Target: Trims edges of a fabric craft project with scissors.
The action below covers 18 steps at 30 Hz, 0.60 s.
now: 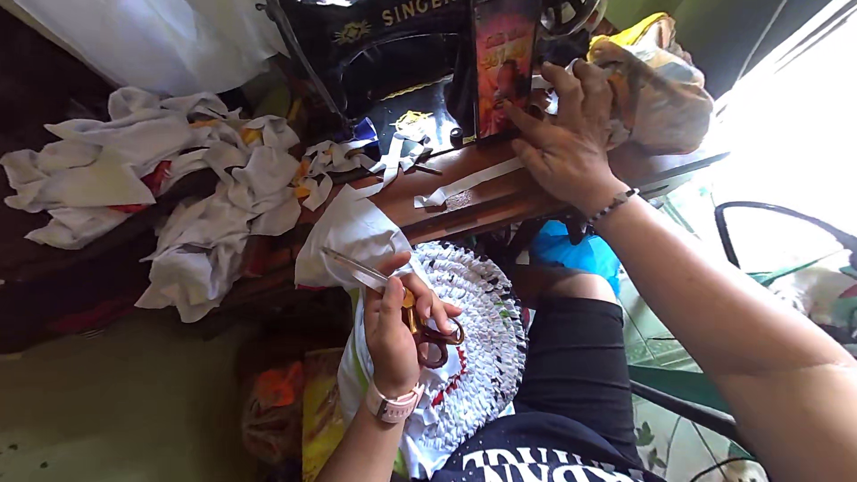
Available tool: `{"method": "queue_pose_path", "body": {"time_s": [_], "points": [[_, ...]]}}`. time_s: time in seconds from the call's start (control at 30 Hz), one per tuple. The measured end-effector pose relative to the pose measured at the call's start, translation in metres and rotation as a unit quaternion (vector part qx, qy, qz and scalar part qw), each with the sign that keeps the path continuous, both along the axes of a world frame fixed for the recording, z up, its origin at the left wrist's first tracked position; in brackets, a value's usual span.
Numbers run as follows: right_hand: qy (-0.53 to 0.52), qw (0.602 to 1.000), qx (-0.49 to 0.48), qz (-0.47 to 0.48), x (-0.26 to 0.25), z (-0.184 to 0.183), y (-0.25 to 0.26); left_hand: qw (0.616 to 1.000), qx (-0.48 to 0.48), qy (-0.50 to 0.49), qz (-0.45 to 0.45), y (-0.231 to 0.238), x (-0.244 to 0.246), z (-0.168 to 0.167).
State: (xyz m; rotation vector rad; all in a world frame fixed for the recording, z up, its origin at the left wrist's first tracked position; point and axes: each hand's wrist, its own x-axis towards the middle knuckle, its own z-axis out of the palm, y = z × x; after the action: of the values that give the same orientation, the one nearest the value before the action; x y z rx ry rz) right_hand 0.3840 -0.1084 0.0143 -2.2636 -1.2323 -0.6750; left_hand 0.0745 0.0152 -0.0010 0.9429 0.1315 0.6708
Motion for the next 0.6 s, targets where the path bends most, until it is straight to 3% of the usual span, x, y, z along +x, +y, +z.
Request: {"method": "queue_pose_path", "body": {"time_s": [0.6], "points": [[0.013, 0.991, 0.113, 0.067, 0.0050, -0.0077, -0.0056, 0.999, -0.032, -0.018, -0.008, 0.0009, -0.0011, -0.0032]]}}
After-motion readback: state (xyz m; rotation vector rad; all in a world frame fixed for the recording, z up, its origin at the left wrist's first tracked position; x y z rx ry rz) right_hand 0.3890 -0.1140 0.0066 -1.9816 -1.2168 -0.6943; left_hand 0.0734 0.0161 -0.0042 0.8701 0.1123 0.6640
